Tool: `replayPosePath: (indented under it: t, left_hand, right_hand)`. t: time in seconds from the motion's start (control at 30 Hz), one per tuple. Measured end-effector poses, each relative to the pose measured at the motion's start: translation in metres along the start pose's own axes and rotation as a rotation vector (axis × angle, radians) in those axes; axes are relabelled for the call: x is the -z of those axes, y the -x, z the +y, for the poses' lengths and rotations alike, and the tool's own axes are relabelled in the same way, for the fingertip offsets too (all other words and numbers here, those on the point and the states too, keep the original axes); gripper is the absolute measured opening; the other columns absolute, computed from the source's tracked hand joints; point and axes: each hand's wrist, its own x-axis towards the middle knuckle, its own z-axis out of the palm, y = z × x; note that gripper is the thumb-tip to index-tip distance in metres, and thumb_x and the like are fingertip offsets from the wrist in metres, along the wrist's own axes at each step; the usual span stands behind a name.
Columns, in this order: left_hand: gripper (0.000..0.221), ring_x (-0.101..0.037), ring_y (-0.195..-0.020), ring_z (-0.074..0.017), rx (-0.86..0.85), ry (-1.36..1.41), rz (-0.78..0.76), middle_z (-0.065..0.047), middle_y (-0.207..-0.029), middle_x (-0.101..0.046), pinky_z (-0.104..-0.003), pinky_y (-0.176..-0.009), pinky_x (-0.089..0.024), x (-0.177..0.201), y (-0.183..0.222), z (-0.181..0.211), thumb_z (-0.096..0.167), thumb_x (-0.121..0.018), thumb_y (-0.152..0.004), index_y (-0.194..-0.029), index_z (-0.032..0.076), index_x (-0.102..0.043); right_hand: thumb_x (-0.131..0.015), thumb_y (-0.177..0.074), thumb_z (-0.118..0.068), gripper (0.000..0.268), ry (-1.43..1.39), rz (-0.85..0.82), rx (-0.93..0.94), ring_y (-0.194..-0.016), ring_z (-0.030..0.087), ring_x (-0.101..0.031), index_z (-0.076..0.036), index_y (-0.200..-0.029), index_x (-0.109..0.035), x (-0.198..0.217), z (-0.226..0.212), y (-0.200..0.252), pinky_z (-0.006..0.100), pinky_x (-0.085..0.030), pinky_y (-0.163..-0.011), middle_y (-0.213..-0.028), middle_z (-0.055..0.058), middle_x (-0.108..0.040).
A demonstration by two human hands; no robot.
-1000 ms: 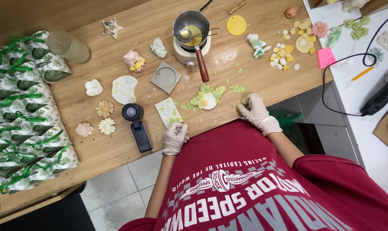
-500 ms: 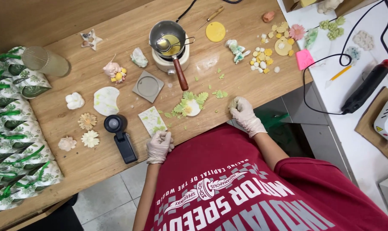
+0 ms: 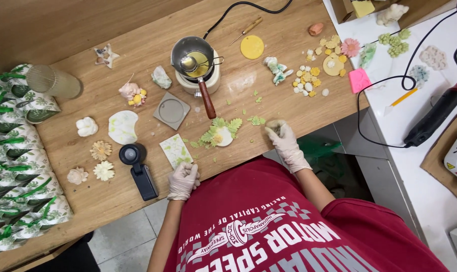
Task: Applying wax petals and leaves to create an decorative wax flower candle.
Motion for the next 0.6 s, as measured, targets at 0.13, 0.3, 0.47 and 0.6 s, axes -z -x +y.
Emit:
replayPosePath:
  t: [0.13, 0.3, 0.47, 0.6]
  left_hand:
    - [0.02, -0.06, -0.042, -0.0095, 0.01, 0.049, -0.033, -0.004, -0.063, -0.067, -0.024, -0.034, -0.043, 0.004, 0.002, 0.0, 0.018, -0.069, -0.095, -0.083, 0.006, -0.059]
    - [0.017, -0.058, -0.043, -0.0083, -0.049, 0.102, -0.075, -0.004, -0.063, -0.066, -0.023, -0.035, -0.042, 0.002, 0.001, -0.01, 0.017, -0.068, -0.097, -0.086, 0.007, -0.059]
    - [0.016, -0.059, -0.044, -0.0082, -0.066, 0.071, -0.033, -0.004, -0.064, -0.066, -0.023, -0.035, -0.044, 0.002, 0.004, -0.001, 0.014, -0.068, -0.096, -0.086, 0.005, -0.06]
    - [0.017, -0.06, -0.043, -0.0077, -0.184, 0.091, -0.031, -0.003, -0.064, -0.067, -0.023, -0.035, -0.042, 0.0, 0.004, -0.004, 0.014, -0.069, -0.096, -0.084, 0.006, -0.06]
  right_hand:
    - [-0.069, -0.097, -0.017, 0.028, -0.145, 0.039, 0.003, -0.072, 0.006, -0.052, -0.002, -0.119, -0.062, -0.006, -0.013, -0.01, 0.02, -0.045, -0.063, -0.086, 0.0, -0.06]
    - [-0.069, -0.098, -0.016, 0.027, 0.14, 0.111, 0.115, -0.086, 0.015, -0.06, -0.002, -0.121, -0.068, 0.01, -0.035, -0.019, 0.027, -0.049, -0.077, -0.097, 0.007, -0.066]
    - [-0.078, -0.087, -0.019, 0.04, 0.544, -0.041, 0.145, -0.104, 0.032, -0.063, -0.01, -0.126, -0.071, 0.013, -0.063, -0.024, 0.038, -0.051, -0.094, -0.112, 0.017, -0.065]
    - [-0.087, -0.077, -0.021, 0.053, 0.584, -0.054, 0.198, -0.105, 0.033, -0.062, -0.01, -0.126, -0.07, 0.006, -0.062, -0.022, 0.039, -0.051, -0.093, -0.113, 0.018, -0.064]
